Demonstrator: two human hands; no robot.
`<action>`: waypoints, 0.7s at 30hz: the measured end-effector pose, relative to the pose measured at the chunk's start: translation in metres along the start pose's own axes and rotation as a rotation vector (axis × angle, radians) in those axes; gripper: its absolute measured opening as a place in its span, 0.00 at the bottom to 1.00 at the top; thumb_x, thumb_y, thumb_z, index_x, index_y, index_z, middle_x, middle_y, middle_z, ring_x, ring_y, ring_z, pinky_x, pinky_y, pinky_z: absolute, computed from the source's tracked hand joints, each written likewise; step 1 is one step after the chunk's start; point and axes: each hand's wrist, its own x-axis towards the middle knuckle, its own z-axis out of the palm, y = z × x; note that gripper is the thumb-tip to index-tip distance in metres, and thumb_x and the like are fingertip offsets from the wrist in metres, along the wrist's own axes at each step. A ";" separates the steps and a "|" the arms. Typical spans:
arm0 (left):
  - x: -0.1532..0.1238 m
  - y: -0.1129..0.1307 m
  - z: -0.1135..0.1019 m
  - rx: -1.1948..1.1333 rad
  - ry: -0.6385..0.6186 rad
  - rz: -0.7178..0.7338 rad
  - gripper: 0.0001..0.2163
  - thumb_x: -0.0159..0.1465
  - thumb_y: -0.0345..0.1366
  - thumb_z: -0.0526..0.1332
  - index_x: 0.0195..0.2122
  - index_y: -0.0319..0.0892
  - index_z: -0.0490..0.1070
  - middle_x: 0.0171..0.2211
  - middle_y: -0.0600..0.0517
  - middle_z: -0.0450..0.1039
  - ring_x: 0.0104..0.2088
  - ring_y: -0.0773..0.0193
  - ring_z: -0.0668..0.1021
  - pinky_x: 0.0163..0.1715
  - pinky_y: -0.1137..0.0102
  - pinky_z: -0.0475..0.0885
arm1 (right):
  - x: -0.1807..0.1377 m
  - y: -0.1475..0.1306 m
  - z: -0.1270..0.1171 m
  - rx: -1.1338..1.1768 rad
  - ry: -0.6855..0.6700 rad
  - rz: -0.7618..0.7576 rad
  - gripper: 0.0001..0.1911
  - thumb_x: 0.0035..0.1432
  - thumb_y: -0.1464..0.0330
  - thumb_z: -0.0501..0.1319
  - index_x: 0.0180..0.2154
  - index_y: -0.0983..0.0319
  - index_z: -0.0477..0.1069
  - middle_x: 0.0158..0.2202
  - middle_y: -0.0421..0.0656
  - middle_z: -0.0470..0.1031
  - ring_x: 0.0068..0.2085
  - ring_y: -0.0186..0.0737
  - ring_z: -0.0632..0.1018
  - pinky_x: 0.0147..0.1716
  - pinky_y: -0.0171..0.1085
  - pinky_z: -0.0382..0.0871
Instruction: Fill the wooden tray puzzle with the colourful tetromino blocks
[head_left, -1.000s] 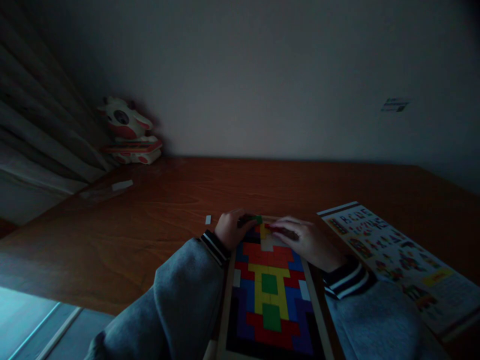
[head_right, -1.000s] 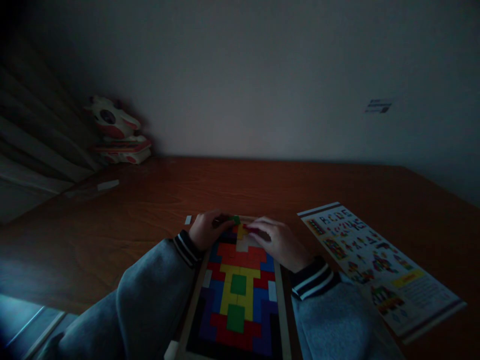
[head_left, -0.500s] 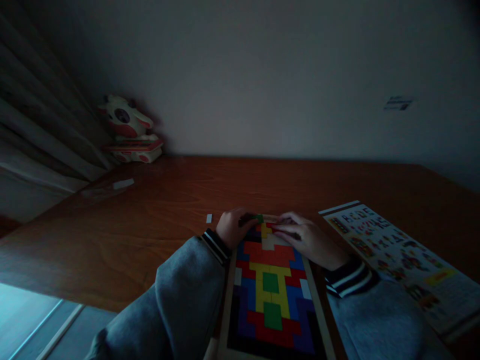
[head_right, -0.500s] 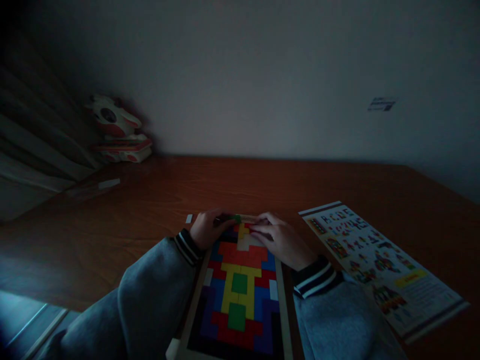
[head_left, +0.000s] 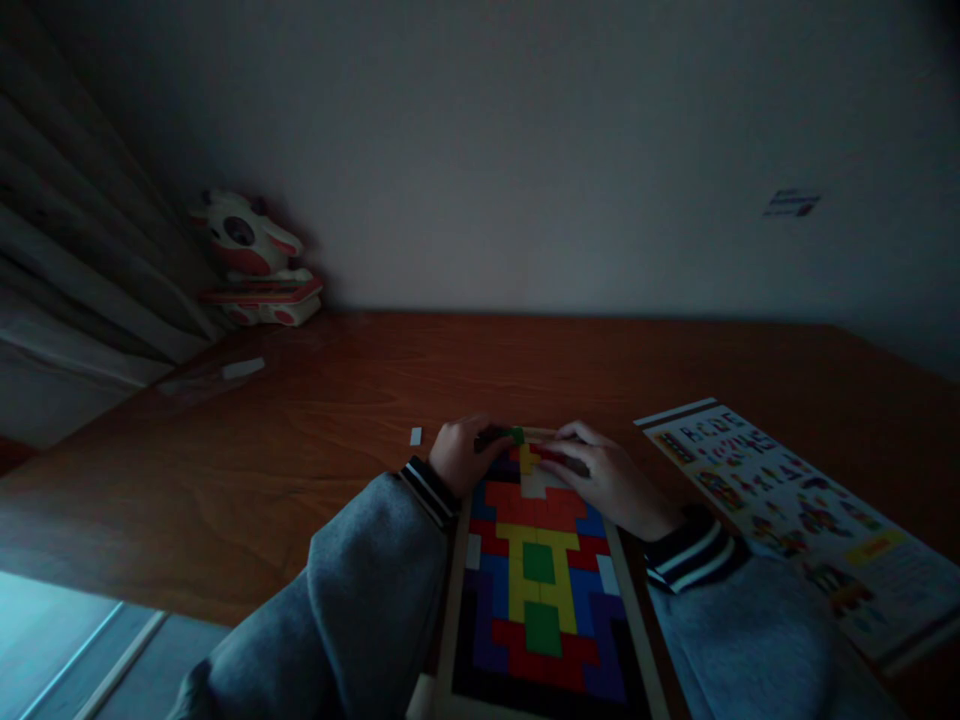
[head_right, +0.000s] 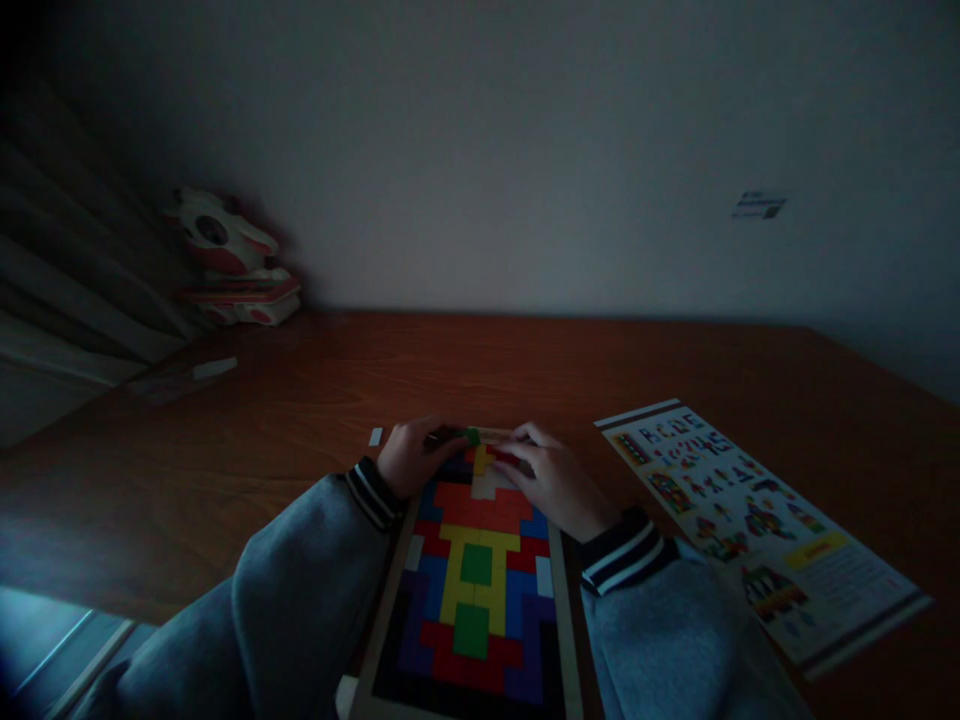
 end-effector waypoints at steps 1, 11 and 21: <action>0.000 0.000 0.000 -0.001 0.001 0.000 0.07 0.65 0.38 0.65 0.42 0.43 0.78 0.37 0.51 0.82 0.35 0.64 0.82 0.35 0.72 0.76 | 0.000 -0.001 0.001 0.002 0.005 0.001 0.11 0.64 0.62 0.62 0.46 0.54 0.78 0.43 0.45 0.74 0.44 0.43 0.78 0.44 0.45 0.75; 0.000 0.001 0.000 0.022 0.000 -0.011 0.06 0.65 0.37 0.65 0.41 0.43 0.78 0.37 0.51 0.82 0.36 0.63 0.82 0.36 0.71 0.76 | 0.001 -0.005 0.005 0.005 0.013 0.006 0.10 0.63 0.64 0.62 0.46 0.57 0.77 0.43 0.45 0.74 0.44 0.43 0.78 0.44 0.44 0.75; 0.000 -0.003 0.001 -0.003 -0.003 0.006 0.06 0.65 0.36 0.65 0.42 0.43 0.78 0.37 0.52 0.81 0.36 0.64 0.82 0.37 0.71 0.76 | 0.000 -0.002 -0.005 0.074 -0.059 0.026 0.15 0.60 0.59 0.65 0.49 0.53 0.75 0.48 0.44 0.73 0.49 0.44 0.77 0.50 0.45 0.73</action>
